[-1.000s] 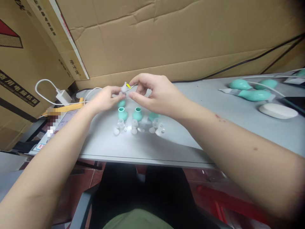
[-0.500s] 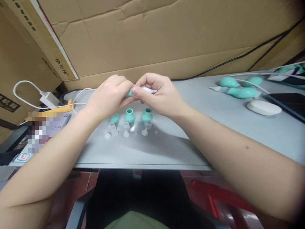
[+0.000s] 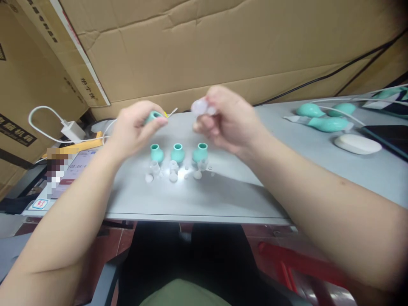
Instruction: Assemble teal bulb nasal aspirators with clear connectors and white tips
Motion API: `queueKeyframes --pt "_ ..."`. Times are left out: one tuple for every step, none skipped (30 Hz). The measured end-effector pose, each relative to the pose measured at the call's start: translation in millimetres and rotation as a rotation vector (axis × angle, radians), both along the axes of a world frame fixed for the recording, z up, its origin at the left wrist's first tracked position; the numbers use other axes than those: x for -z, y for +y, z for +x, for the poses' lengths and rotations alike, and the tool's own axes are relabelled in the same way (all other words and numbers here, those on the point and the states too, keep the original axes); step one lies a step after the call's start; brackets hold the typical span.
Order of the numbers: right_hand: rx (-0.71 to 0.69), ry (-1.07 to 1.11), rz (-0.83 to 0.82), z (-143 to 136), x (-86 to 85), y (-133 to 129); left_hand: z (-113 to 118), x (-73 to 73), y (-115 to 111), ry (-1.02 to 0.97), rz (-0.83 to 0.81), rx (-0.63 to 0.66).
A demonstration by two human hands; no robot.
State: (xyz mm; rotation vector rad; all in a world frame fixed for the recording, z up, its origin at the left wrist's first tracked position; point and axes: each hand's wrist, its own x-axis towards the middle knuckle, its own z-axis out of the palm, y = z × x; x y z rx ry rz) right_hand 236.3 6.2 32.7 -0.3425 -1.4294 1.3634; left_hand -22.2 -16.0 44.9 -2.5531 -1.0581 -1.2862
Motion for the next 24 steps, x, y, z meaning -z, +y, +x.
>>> queueKeyframes --pt "0.041 0.044 0.006 5 -0.9 6 -8 -4.3 0 -0.089 -0.061 -0.046" --pt "0.089 0.044 -0.001 10 -0.8 12 -16 -9.1 0 -0.15 -0.137 -0.078" --pt "0.133 0.047 -0.005 13 0.3 19 -25 -13.9 0 -0.191 -0.204 -0.11" --pt "0.165 0.041 -0.007 16 2.3 24 -32 -18.5 -1 -0.184 -0.314 -0.156" --pt "0.19 -0.001 -0.022 17 4.9 28 -39 -22.4 -2 -0.176 -0.415 -0.206" --pt "0.22 -0.018 -0.03 17 7.7 32 -44 -25.6 -4 -0.146 -0.504 -0.241" --pt "0.236 -0.036 -0.028 16 10.2 33 -48 -28.0 -5 -0.094 -0.579 -0.27" --pt "0.245 -0.052 -0.02 15 12.2 34 -52 -29.5 -6 -0.026 -0.632 -0.285" --pt "0.249 -0.059 -0.003 13 13.6 33 -55 -30.3 -7 0.053 -0.67 -0.282" --pt "0.248 -0.067 0.017 12 14.4 32 -57 -30.5 -7 0.135 -0.698 -0.269" --pt "0.246 -0.08 0.035 11 14.6 30 -59 -30.3 -7 0.208 -0.717 -0.25" --pt "0.247 -0.096 0.05 10 14.5 27 -61 -29.7 -6 0.263 -0.729 -0.23" --pt "0.251 -0.117 0.063 9 14.3 24 -62 -29.0 -6 0.299 -0.732 -0.213" --pt "0.254 -0.151 0.073 8 14.1 22 -64 -28.2 -5 0.319 -0.732 -0.203" --pt "0.257 -0.189 0.085 7 13.9 19 -65 -27.3 -3 0.331 -0.73 -0.2" --pt "0.257 -0.229 0.098 7 13.7 16 -66 -26.5 -2 0.338 -0.736 -0.201" --pt "0.255 -0.263 0.112 7 13.7 14 -67 -25.9 -1 0.341 -0.754 -0.204" --pt "0.251 -0.291 0.125 6 13.7 12 -67 -25.4 0 0.344 -0.782 -0.212" --pt "0.245 -0.315 0.136 6 13.7 11 -68 -25.1 1 0.347 -0.811 -0.227" --pt "0.238 -0.329 0.144 6 13.9 10 -68 -25.0 2 0.35 -0.833 -0.246" --pt "0.231 -0.34 0.15 5 14.1 9 -69 -25.1 3 0.354 -0.845 -0.264" --pt "0.225 -0.351 0.155 5 14.4 9 -69 -25.4 4 0.362 -0.849 -0.274" --pt "0.221 -0.36 0.16 5 14.9 9 -69 -25.6 5 0.37 -0.843 -0.269" --pt "0.22 -0.366 0.164 4 15.4 9 -69 -25.8 5 0.375 -0.836 -0.25"
